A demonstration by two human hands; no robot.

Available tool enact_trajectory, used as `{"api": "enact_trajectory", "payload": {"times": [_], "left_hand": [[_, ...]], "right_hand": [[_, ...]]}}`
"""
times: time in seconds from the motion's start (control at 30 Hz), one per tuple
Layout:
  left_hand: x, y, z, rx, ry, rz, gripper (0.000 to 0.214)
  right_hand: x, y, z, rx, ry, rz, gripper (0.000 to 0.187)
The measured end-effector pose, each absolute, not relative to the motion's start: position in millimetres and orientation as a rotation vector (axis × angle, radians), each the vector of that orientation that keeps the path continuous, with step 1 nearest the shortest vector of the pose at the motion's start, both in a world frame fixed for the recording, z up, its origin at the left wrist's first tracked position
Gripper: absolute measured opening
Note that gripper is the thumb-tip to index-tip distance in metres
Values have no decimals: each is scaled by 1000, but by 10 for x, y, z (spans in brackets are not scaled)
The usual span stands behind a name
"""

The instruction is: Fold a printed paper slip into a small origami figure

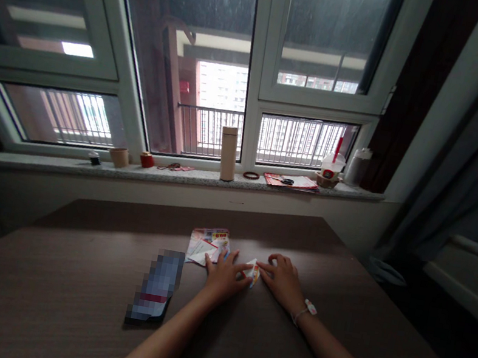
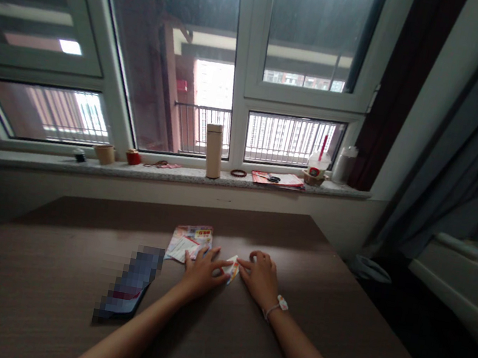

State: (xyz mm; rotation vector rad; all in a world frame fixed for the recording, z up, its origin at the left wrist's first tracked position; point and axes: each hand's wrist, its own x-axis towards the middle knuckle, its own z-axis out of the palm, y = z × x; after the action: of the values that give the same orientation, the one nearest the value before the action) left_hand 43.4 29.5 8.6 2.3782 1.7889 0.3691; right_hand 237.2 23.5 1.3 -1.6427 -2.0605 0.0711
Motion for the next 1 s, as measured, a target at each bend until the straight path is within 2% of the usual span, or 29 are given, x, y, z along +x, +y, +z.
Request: {"api": "enact_trajectory", "payload": {"times": [0.2, 0.43, 0.73, 1.0], "left_hand": [[441, 296, 79, 2371, 1793, 363, 42], [449, 292, 106, 2340, 1809, 338, 44], [444, 282, 116, 2347, 1781, 350, 41], [444, 273, 77, 2389, 1780, 401, 40]], "right_hand": [[2329, 223, 35, -1701, -2059, 8, 29], [2346, 259, -3, -1654, -2124, 74, 32], [2302, 265, 15, -1811, -2058, 82, 35], [2365, 287, -41, -1704, -2028, 85, 36]]}}
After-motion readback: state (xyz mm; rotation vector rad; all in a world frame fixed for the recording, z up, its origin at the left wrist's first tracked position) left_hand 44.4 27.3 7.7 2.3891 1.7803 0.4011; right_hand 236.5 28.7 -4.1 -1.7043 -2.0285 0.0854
